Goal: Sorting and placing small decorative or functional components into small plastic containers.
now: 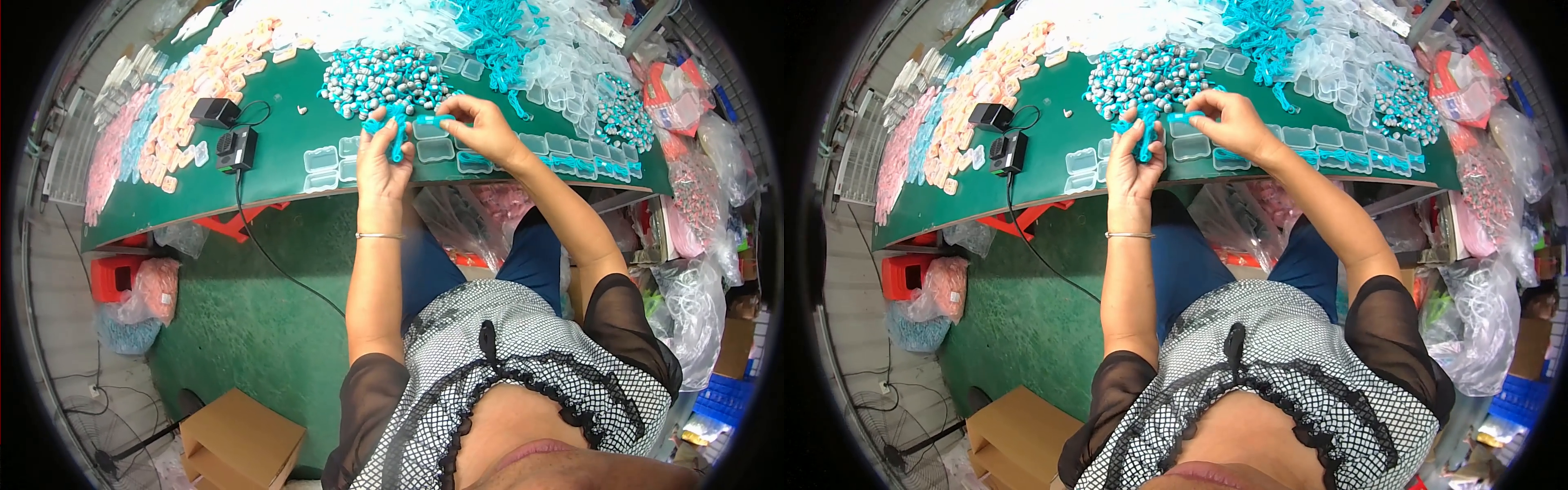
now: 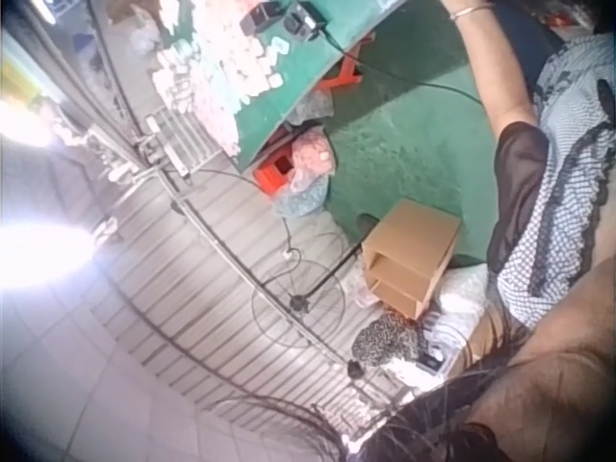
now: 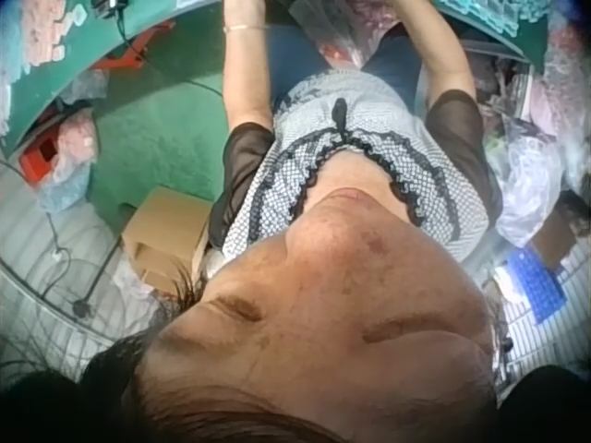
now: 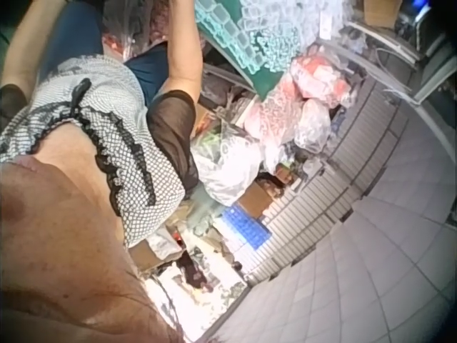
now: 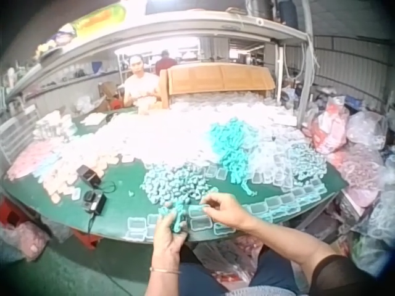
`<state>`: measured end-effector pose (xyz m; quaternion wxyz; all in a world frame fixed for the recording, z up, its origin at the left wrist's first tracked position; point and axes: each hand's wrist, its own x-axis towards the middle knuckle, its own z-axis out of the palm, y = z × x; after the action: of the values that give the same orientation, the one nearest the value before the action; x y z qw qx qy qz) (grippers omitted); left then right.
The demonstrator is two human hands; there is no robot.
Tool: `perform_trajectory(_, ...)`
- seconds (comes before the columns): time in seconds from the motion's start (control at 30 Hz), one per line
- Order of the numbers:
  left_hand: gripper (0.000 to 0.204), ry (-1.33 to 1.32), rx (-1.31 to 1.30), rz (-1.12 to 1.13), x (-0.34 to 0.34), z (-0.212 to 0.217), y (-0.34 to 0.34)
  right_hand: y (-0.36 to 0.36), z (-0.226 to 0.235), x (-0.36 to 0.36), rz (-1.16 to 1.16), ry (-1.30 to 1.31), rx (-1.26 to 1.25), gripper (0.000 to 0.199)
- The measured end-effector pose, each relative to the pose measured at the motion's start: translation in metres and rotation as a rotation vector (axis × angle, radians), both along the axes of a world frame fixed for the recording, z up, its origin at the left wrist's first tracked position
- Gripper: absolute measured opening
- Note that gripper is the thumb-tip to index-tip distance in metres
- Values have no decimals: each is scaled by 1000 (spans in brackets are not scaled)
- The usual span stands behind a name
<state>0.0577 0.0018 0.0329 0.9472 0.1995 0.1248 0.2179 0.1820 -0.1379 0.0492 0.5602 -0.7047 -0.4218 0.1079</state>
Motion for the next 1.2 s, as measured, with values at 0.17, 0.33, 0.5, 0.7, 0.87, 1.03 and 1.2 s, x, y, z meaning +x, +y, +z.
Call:
perform_trajectory(0.17, 38, -2, -7, 66, -7, 2, 8, -8, -1, -11, 34, -278, -186, 14)
perform_trajectory(0.33, 37, -3, 3, 64, -10, 1, 7, -8, -11, -15, -93, -725, -327, 17)
perform_trajectory(0.5, 37, -3, 18, 72, -12, -1, 6, -4, 1, -18, -67, -722, -361, 17)
perform_trajectory(0.7, 35, 23, -2, 76, -10, 2, 3, 1, -3, -16, -43, -810, -396, 16)
perform_trajectory(0.87, 30, 1, 15, 100, -9, 2, 3, 20, 33, -38, 93, -775, -51, 22)
perform_trajectory(1.03, 28, 2, -38, 110, -5, 0, 5, 43, 32, -38, 170, -931, 16, 22)
perform_trajectory(1.2, 28, 24, -12, 92, -11, -1, 14, 48, 38, -36, 260, -900, 42, 21)
